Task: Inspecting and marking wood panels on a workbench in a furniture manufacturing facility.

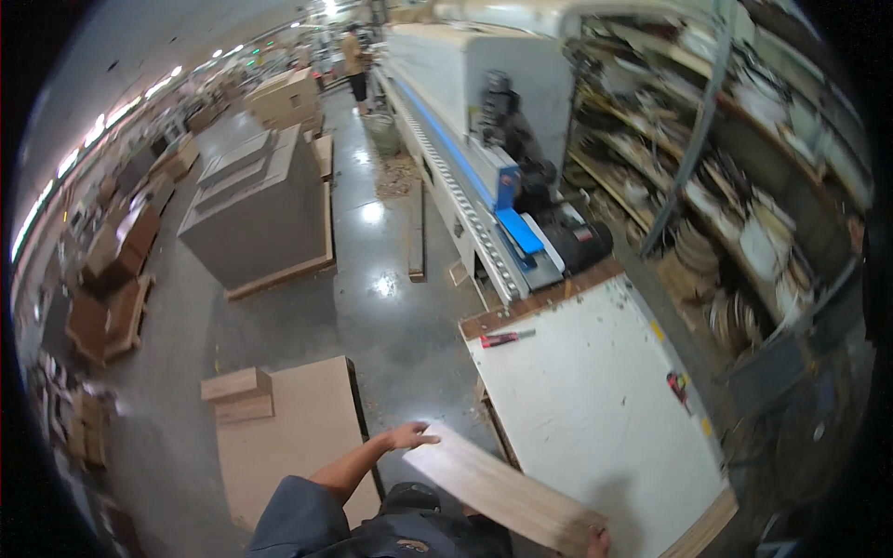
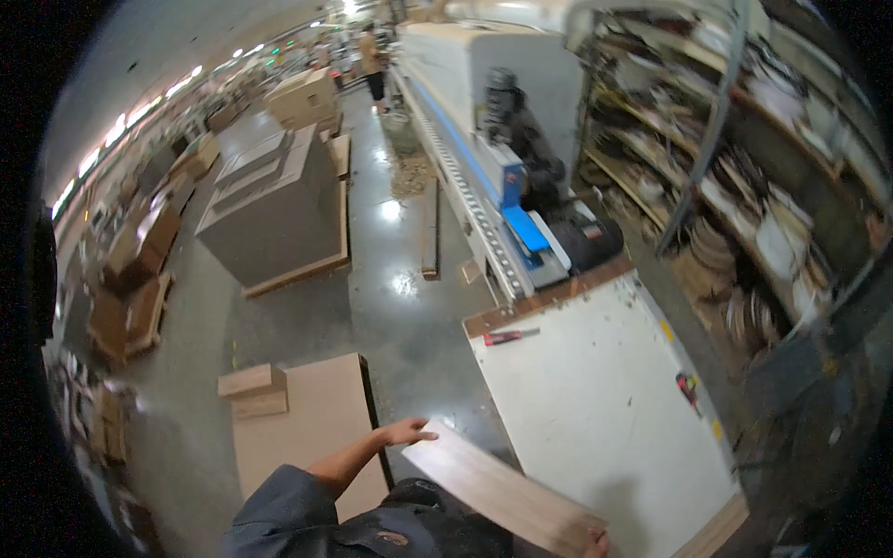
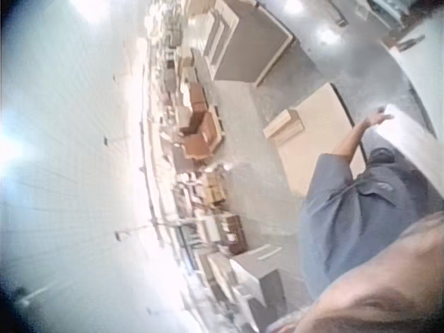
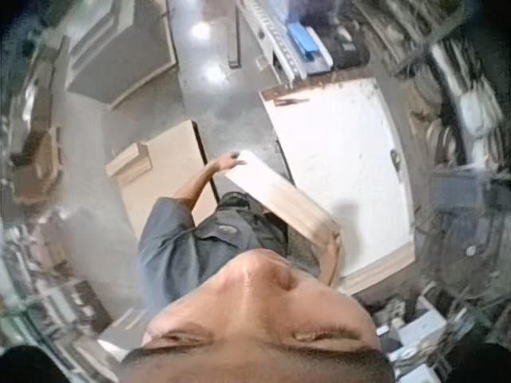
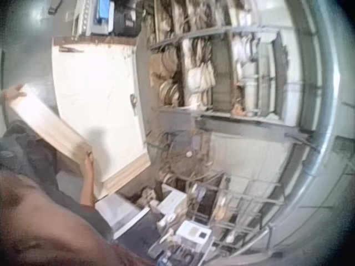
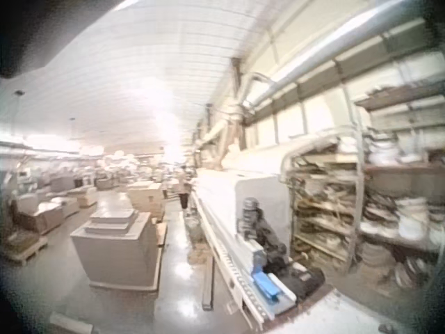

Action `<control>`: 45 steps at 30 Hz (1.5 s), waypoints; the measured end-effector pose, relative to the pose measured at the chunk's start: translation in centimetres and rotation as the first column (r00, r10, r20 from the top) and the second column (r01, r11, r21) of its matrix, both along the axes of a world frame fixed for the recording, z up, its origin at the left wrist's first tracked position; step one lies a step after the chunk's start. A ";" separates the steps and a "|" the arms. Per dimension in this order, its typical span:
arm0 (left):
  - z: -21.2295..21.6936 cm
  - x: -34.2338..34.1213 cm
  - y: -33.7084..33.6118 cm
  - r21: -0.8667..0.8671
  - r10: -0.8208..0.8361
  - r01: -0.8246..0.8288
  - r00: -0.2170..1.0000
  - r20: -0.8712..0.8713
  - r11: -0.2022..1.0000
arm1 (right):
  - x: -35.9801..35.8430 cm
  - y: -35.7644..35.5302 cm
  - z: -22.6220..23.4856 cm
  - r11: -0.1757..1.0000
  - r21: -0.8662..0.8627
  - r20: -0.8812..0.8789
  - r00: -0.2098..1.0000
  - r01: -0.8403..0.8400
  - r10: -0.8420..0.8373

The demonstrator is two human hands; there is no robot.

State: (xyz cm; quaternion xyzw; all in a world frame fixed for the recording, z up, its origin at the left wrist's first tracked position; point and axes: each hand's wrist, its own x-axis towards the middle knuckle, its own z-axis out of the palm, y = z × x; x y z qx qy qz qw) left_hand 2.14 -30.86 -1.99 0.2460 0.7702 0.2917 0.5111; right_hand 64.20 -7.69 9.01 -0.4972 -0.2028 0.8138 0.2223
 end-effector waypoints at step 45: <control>17.6 -11.7 -79.2 0.145 0.929 -0.948 -0.309 -0.202 -0.283 | -98.6 -54.1 5.3 -0.295 0.269 0.610 -0.074 -0.917 0.789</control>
